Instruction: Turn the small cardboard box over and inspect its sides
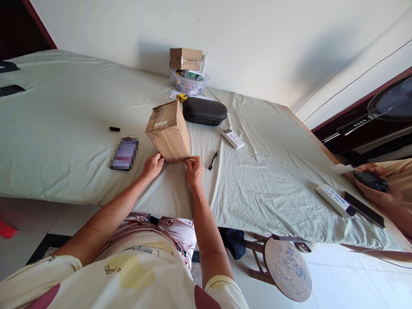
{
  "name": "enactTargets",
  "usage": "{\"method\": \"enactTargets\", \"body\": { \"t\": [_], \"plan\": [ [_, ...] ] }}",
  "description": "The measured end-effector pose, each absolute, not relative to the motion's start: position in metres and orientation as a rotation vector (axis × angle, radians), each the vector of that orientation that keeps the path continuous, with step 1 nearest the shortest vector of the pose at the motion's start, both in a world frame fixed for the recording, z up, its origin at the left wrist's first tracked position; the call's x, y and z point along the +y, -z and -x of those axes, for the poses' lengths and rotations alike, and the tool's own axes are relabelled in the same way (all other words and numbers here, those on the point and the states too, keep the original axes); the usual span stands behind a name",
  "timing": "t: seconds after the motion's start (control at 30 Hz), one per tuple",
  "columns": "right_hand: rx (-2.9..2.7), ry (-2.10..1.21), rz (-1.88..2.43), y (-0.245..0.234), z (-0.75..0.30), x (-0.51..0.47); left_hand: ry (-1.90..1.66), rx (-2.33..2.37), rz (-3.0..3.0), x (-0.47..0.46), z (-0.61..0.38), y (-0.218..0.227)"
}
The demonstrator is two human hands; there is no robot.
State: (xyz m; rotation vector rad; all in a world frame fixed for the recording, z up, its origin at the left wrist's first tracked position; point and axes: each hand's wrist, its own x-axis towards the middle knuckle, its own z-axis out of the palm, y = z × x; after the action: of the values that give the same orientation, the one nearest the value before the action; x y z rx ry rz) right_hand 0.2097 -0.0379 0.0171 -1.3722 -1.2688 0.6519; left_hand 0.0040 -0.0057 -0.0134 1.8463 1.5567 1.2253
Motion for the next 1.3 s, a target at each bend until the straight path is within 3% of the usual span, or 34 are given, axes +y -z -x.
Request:
{"method": "enactTargets", "body": {
  "t": [0.6, 0.97, 1.3],
  "plan": [
    [-1.047, -0.543, 1.109, -0.012, -0.221, -0.024, -1.104, 1.479, -2.104, -0.011, -0.009, 0.011],
    [-1.092, -0.211, 1.138, -0.022, -0.227, -0.027, -1.881, 1.533, -1.315, 0.008, 0.015, 0.014],
    [-1.139, -0.207, 1.187, -0.026, -0.225, -0.036, -1.947, 1.606, -1.306, 0.004, 0.014, 0.000]
  ]
}}
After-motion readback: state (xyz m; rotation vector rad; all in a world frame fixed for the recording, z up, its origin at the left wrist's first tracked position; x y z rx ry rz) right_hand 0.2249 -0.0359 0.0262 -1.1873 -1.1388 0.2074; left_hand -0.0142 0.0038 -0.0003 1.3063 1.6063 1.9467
